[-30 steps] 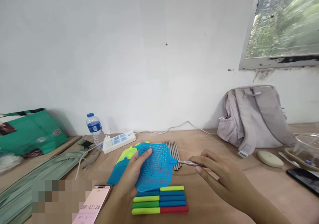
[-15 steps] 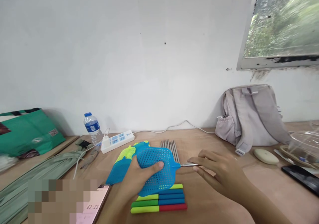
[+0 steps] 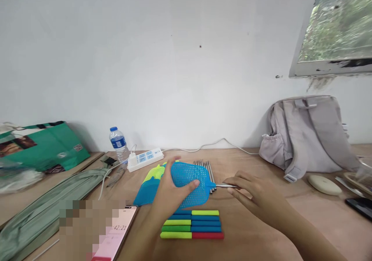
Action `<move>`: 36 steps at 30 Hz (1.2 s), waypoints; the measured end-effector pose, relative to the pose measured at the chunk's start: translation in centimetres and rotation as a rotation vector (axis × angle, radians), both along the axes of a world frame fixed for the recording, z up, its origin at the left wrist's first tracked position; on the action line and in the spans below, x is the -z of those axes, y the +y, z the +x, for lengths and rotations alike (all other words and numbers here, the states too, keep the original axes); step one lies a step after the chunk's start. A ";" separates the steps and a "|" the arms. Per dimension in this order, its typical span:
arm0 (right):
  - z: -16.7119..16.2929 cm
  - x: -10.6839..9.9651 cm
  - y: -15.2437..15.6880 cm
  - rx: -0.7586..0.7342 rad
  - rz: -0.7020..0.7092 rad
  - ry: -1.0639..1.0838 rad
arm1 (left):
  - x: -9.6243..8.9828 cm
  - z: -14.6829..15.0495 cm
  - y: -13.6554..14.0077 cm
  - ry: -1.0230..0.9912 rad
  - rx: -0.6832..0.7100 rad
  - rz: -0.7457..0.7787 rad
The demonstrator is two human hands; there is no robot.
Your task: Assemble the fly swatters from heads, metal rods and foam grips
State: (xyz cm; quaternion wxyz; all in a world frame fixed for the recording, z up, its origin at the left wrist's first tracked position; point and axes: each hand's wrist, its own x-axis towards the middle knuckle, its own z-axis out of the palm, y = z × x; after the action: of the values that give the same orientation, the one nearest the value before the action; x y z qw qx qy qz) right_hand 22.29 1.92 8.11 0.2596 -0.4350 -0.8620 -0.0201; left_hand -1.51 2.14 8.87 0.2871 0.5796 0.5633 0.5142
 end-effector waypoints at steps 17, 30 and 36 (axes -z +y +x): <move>-2.3 2.5 0.4 -0.124 -0.117 0.369 | 0.4 -1.0 0.3 1.405 0.258 0.247; -2.6 5.8 1.5 -0.321 -0.547 -0.203 | -0.9 -6.0 1.6 1.164 0.183 0.085; -2.4 6.7 2.0 -0.279 -0.566 -0.161 | -0.8 -5.3 1.3 1.133 0.243 0.041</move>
State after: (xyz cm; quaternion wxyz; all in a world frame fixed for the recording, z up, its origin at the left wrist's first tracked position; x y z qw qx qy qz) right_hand 19.89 3.90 1.44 0.0595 -0.3647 -0.9024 0.2217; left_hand -6.84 3.40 9.68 -0.0134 0.8304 0.5484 0.0975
